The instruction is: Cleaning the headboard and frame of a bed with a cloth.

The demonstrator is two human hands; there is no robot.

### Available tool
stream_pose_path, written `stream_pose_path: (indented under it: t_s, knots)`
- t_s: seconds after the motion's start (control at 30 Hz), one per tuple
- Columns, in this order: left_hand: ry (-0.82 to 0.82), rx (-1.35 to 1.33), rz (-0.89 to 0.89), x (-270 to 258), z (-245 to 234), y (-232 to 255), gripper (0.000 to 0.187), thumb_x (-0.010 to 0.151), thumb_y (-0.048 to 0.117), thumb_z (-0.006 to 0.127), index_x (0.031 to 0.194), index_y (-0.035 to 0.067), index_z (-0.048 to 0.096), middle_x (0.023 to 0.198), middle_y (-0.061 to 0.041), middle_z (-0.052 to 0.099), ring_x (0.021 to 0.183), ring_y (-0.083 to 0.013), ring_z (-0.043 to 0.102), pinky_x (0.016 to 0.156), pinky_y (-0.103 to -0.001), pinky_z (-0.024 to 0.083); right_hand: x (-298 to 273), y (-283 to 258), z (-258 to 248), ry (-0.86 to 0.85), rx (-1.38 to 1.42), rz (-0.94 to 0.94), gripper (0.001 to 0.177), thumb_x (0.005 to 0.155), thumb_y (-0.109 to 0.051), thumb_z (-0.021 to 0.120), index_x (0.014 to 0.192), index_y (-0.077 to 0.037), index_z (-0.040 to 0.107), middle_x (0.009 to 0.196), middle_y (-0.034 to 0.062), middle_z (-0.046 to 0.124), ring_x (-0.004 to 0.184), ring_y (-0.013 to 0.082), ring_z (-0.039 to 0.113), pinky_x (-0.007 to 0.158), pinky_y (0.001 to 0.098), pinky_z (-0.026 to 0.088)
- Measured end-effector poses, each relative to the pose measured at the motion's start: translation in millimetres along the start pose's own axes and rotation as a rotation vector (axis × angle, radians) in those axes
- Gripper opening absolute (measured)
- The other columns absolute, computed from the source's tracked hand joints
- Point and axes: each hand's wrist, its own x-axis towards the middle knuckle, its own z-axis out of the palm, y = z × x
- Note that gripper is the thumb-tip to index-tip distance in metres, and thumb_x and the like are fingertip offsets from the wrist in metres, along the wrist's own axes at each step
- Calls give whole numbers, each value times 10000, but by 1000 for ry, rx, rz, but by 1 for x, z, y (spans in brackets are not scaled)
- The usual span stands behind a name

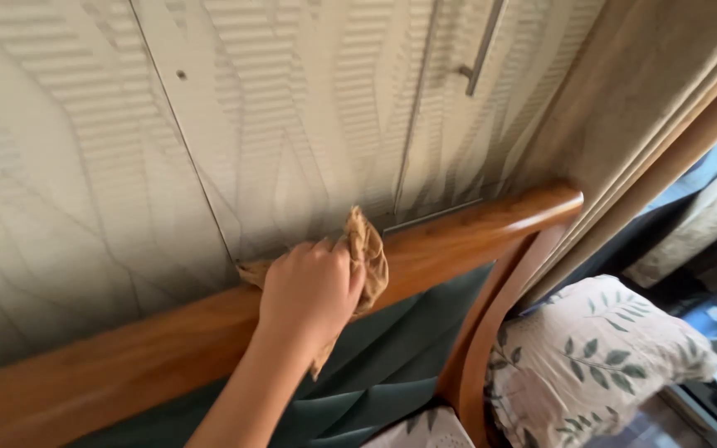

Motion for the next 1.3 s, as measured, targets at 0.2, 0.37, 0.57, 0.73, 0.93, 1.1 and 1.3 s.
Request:
stream_pose_path:
  t_s: [0.2, 0.37, 0.57, 0.73, 0.93, 1.1, 1.3]
  knots:
    - [875, -70, 557, -46, 63, 37, 290, 984, 257, 559, 1019, -4, 679, 1026, -156, 718, 1041, -348, 658, 888, -489, 502, 98, -114, -39, -8, 12, -96, 587, 1051, -468, 355, 1541, -148, 401, 1207, 86, 657, 1143, 241, 610, 1031, 412, 483]
    - [571, -724, 134, -86, 129, 85, 468, 1070, 407, 433, 989, 2, 654, 964, -211, 688, 928, -393, 651, 804, -463, 511, 92, -107, -6, -75, 1064, -378, 691, 1073, -572, 291, 1564, -97, 398, 1425, 153, 569, 1211, 260, 600, 995, 427, 518]
    - [311, -1109, 178, -96, 221, 126, 751, 1053, 577, 234, 1049, -23, 684, 1045, -252, 745, 1035, -371, 699, 951, -452, 522, 14, -76, 2, 37, 1236, -287, 674, 1018, -560, 299, 1542, -150, 407, 1422, 94, 603, 1256, 234, 623, 1017, 404, 543]
    - [221, -481, 117, -88, 241, 153, 708, 1051, 568, 157, 1562, 100, 305, 1630, -167, 266, 1509, -349, 160, 1184, -539, 142, -15, -61, -19, 145, 1116, -231, 541, 1033, -407, 350, 1525, -194, 423, 1373, 116, 613, 1220, 258, 624, 1010, 427, 531]
    - [269, -55, 197, -66, 203, 171, 719, 1054, 544, 272, 1609, 91, 214, 1665, -101, 211, 1554, -267, 137, 1231, -523, 131, 24, -63, -97, 617, 849, -341, 443, 1068, -261, 340, 1429, -81, 522, 1321, 194, 648, 1154, 272, 665, 984, 433, 566]
    - [361, 428, 187, -30, 197, 140, 733, 975, 399, 479, 1573, 56, 233, 1661, -81, 187, 1538, -233, 144, 1215, -524, 134, 126, -49, -182, 1087, 382, -252, 531, 1017, -340, 478, 1492, -108, 526, 1518, 223, 350, 1340, 354, 518, 1163, 465, 468]
    - [636, 508, 329, 12, 253, 85, 725, 963, 375, 515, 1601, 112, 293, 1682, -18, 244, 1539, -175, 221, 1241, -507, 197, 217, 2, -175, 1382, -442, -269, 669, 1133, -407, 438, 1639, -14, 245, 1712, 224, 13, 1588, 420, 23, 1286, 546, 150]
